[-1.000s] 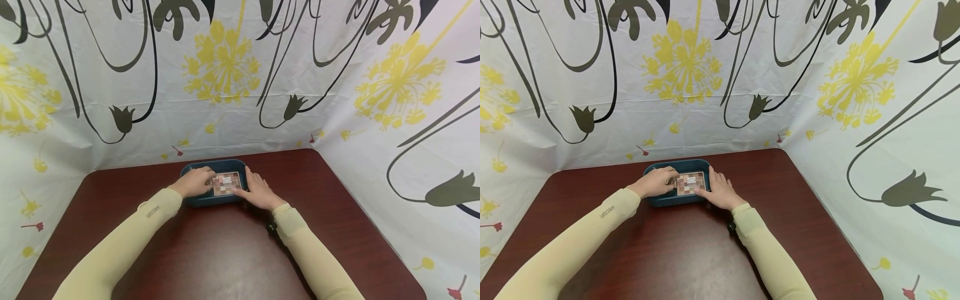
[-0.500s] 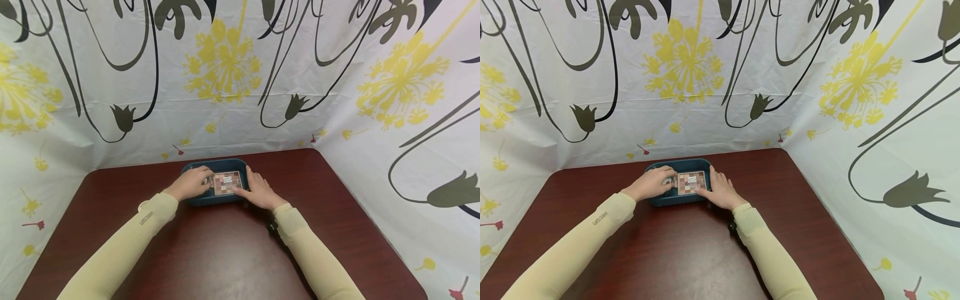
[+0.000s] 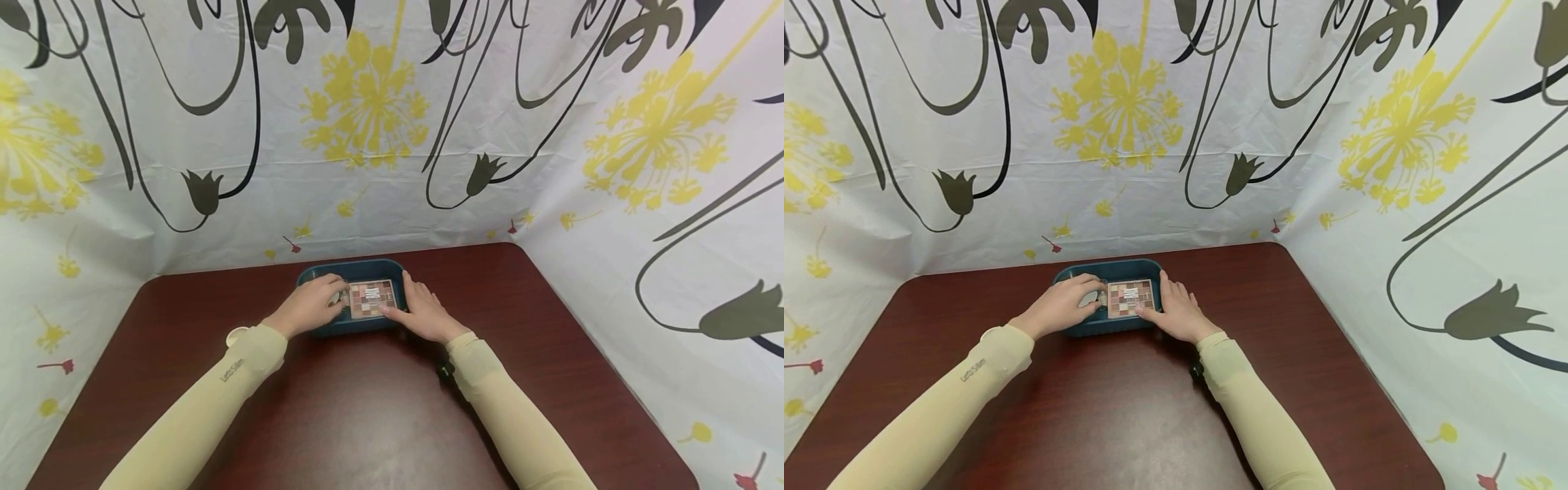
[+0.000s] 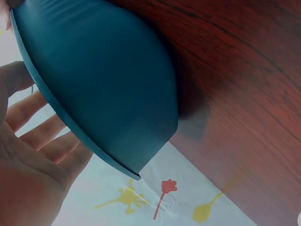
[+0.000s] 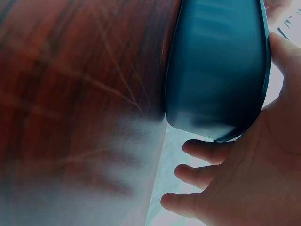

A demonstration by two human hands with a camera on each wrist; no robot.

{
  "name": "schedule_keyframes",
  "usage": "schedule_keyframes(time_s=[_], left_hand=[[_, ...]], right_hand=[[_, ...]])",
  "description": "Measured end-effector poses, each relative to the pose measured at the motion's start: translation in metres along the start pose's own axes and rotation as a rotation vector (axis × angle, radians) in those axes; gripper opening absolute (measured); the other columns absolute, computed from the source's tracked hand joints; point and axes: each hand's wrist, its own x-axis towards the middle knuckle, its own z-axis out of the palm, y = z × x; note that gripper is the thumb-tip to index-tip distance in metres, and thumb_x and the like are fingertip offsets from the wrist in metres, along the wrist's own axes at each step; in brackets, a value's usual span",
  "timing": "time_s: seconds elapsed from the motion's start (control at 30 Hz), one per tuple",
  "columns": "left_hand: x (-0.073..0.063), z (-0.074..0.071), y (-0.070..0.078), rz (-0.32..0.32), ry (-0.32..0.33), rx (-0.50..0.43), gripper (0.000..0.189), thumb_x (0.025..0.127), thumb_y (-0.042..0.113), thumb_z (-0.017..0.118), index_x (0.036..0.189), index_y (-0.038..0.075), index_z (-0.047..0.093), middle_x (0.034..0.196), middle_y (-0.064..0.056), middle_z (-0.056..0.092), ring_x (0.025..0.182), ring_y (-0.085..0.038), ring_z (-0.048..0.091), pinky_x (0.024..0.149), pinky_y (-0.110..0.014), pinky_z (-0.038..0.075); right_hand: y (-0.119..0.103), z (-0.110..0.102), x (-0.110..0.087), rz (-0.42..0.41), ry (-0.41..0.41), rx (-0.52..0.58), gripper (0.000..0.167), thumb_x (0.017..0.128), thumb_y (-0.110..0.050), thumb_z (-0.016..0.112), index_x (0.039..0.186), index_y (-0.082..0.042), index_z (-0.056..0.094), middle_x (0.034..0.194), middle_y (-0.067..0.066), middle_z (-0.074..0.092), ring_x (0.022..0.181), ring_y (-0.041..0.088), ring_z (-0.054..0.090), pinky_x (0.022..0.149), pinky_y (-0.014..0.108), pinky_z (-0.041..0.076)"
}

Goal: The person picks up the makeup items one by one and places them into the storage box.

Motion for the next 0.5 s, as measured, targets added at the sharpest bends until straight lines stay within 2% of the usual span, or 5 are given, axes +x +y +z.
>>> schedule_keyframes(time_s=[0.3, 0.5], left_hand=[[-0.014, -0.003, 0.0, 0.01, 0.079, 0.014, 0.041, 0.095, 0.026, 0.069, 0.134, 0.011, 0.065, 0.138, -0.01, 0.058, 0.128, -0.028, 0.053, 0.104, -0.05, 0.045], [-0.022, -0.002, 0.001, -0.002, 0.121, -0.001, 0.039, 0.096, 0.024, 0.069, 0.133, 0.012, 0.065, 0.137, -0.011, 0.057, 0.127, -0.03, 0.054, 0.101, -0.052, 0.046]], right_hand=[[0.001, 0.0, -0.001, -0.017, 0.003, 0.001, 0.104, 0.094, -0.065, 0.056, 0.162, -0.013, -0.004, 0.167, 0.01, 0.009, 0.152, 0.035, 0.013, 0.117, 0.063, 0.011], [0.0, 0.0, 0.0, -0.01, 0.005, 0.001, 0.103, 0.095, -0.063, 0.056, 0.162, -0.014, -0.003, 0.167, 0.009, 0.009, 0.152, 0.034, 0.013, 0.117, 0.062, 0.011]])
